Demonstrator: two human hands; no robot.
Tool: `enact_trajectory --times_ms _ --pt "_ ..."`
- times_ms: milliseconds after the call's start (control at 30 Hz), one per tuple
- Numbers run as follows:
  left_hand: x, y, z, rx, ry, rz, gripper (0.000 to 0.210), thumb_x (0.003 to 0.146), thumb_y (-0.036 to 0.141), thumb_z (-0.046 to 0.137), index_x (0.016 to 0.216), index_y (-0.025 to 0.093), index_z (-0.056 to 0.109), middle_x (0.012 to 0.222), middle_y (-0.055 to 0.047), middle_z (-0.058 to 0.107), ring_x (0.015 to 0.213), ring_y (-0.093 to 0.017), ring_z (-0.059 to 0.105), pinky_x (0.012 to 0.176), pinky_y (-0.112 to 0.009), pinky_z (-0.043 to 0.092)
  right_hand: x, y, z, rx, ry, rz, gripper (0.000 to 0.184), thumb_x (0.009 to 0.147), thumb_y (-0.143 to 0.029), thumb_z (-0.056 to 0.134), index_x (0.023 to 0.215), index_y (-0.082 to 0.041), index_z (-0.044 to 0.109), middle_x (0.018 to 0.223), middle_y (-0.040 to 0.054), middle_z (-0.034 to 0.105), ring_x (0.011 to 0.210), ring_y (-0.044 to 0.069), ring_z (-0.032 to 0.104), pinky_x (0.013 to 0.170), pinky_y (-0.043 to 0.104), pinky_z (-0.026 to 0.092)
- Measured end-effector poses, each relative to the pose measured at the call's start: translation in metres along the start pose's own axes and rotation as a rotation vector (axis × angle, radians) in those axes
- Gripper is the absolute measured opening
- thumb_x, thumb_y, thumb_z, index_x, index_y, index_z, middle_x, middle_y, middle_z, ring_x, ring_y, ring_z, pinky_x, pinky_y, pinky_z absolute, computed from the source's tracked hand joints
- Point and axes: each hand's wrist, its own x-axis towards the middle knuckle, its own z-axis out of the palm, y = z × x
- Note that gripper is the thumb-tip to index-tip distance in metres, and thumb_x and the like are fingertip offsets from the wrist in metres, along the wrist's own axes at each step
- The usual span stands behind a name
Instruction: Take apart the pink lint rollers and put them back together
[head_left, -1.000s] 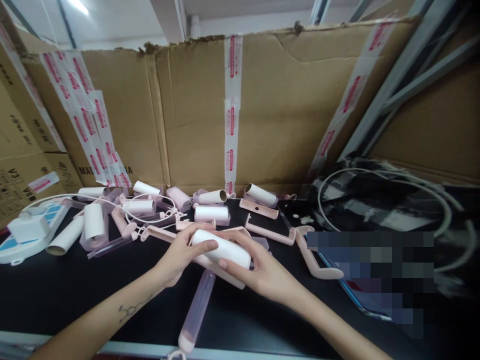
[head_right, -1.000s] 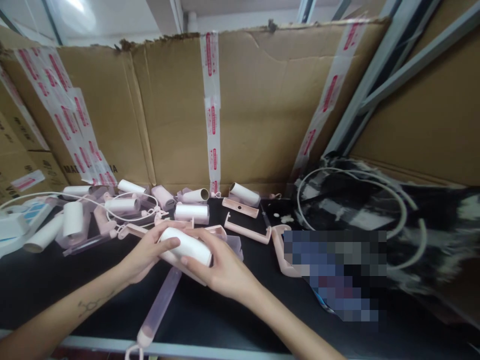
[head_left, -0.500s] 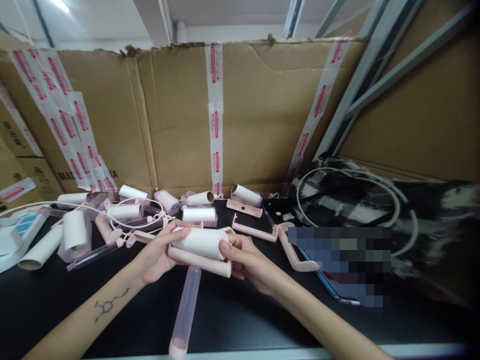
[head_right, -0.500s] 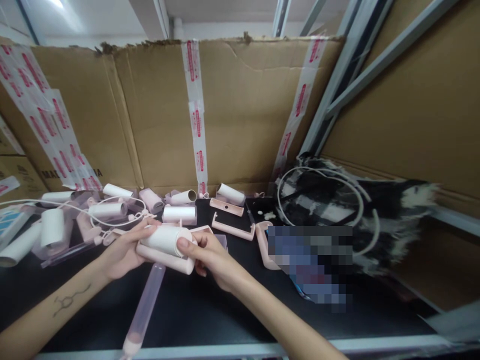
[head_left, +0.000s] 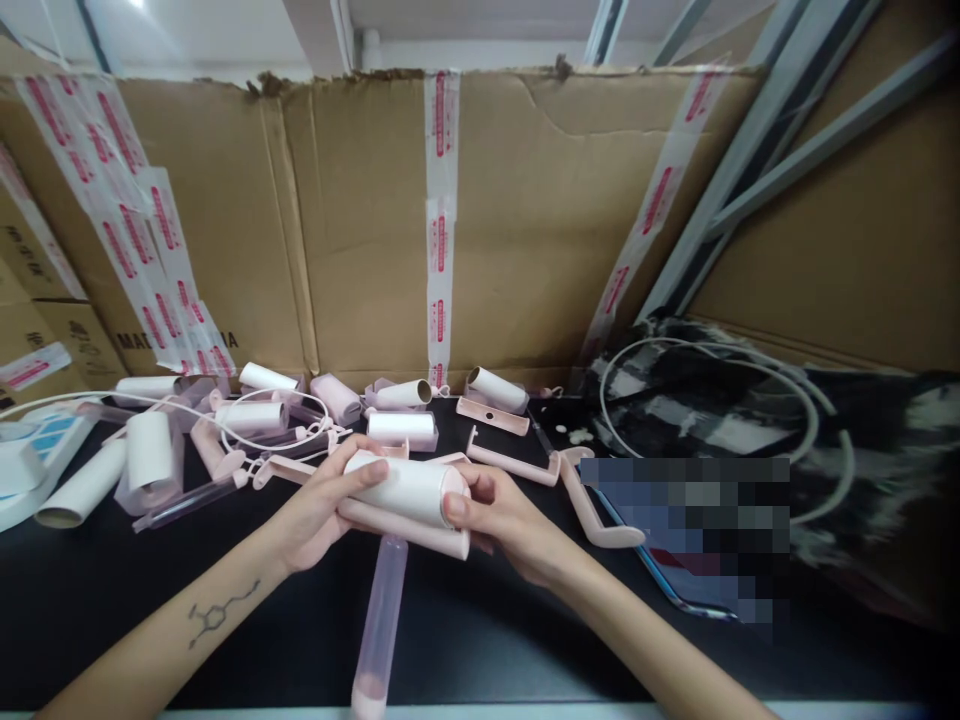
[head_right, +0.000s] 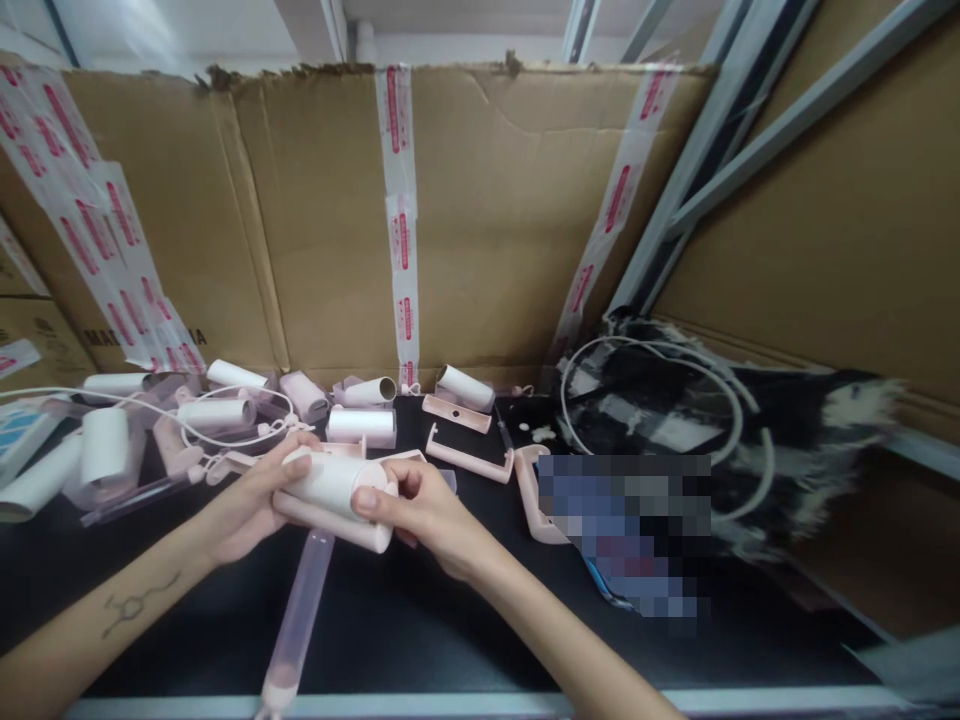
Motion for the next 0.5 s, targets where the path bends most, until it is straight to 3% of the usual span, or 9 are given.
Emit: enact_trajectory --times_ms 100,167,300,400,500 --pt "-0.003 0.001 0.005 0.039 0.102 0.153 0.033 0.068 0.028 0.072 0.096 0.024 0.053 0.085 0.002 0.058 0.075 -0.013 0.057 0.060 -0.018 0.046 -0.002 -0.001 0.005 0.121 0.064 0.013 0.042 0.065 -0.053 0.070 0.075 -0.017 0.050 0.066 -0.0033 0.044 0.049 0.006 0.035 0.038 0.017 0.028" --pt "-0.003 0.001 0.007 0.036 0.107 0.178 0.033 0.071 0.029 0.070 0.099 0.023 0.054 0.091 0.000 0.059 0.082 -0.014 0.057 0.067 -0.020 0.045 -0.004 -0.002 0.009 0.196 0.104 0.005 0.038 0.071 -0.052 0.065 0.081 -0.019 0.050 0.069 -0.0033 0.044 0.051 0.006 0.034 0.038 0.016 0.028" --pt "-0.002 0.005 0.003 0.102 -0.062 0.029 0.025 0.070 0.027 0.070 0.086 0.021 0.051 0.104 -0.002 0.059 0.092 -0.018 0.056 0.073 -0.025 0.043 -0.007 -0.008 0.005 0.243 0.085 0.038 0.034 0.073 -0.049 0.064 0.080 -0.019 0.049 0.066 -0.0044 0.040 0.049 0.006 0.031 0.038 0.015 0.023" --pt "-0.001 0.014 -0.008 0.252 -0.205 -0.060 0.033 0.064 0.026 0.073 0.083 0.021 0.047 0.097 -0.001 0.059 0.085 -0.017 0.057 0.066 -0.023 0.041 -0.007 -0.008 -0.002 0.245 -0.086 0.093 0.036 0.070 -0.049 0.065 0.081 -0.018 0.051 0.065 -0.0041 0.040 0.049 0.005 0.030 0.038 0.016 0.020" --pt "-0.004 0.020 -0.013 0.409 -0.448 -0.140 0.049 0.056 0.032 0.077 0.091 0.021 0.045 0.089 0.000 0.057 0.081 -0.017 0.055 0.063 -0.022 0.040 -0.005 -0.003 -0.001 0.213 -0.278 0.143 0.042 0.067 -0.049 0.068 0.086 -0.016 0.051 0.067 -0.0032 0.042 0.050 0.005 0.032 0.040 0.016 0.020"
